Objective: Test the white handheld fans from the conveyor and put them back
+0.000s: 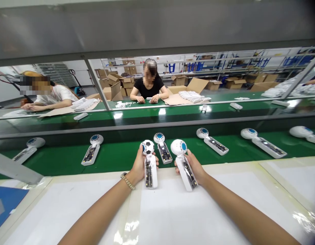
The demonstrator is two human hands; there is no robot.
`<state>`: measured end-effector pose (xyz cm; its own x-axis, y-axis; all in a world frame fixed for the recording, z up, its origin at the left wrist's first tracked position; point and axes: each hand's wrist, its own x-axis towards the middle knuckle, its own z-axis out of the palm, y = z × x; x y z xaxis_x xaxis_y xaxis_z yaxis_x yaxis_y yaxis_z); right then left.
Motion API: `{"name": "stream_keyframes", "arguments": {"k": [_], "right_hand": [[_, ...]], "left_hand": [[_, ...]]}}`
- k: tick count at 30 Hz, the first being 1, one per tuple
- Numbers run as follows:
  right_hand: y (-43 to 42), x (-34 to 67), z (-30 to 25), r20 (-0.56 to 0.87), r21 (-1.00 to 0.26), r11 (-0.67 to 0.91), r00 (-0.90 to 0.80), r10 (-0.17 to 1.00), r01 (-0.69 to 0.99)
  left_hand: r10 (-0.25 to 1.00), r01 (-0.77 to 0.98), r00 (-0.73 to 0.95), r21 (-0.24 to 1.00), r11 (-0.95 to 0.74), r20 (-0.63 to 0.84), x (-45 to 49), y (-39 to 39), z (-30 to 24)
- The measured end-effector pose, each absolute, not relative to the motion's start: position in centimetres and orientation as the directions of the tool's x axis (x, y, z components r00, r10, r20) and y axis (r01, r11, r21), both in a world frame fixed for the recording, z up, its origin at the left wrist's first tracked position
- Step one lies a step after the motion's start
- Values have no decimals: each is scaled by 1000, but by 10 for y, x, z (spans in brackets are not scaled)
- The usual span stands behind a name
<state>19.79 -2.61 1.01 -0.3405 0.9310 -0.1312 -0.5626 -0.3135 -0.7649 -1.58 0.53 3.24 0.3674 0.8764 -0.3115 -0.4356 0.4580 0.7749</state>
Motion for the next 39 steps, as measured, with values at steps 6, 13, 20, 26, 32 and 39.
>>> {"name": "stream_keyframes", "arguments": {"k": [6,13,20,26,32,39], "right_hand": [[-1,209,11,-202,-773,-291,-216,955,-563],[41,202,-6,99,-992,104,69,993,-74],[53,190,-18,398,-884,348,114,910,314],[49,246,-4,652,-670,242,400,644,702],[50,290,-3,152,-638,-357,567,810,682],[42,244,-1,116,-470,-217,304,946,856]], "left_hand": [[924,-343,173,859,380,-340,-26,21,28],[895,268,-421,963,-33,148,-63,57,12],[828,667,-337,734,-127,449,-59,48,11],[867,979,18,166,-115,498,-37,24,14],[937,977,61,170,-126,344,-41,22,19],[939,899,23,403,-169,344,-32,23,11]]}}
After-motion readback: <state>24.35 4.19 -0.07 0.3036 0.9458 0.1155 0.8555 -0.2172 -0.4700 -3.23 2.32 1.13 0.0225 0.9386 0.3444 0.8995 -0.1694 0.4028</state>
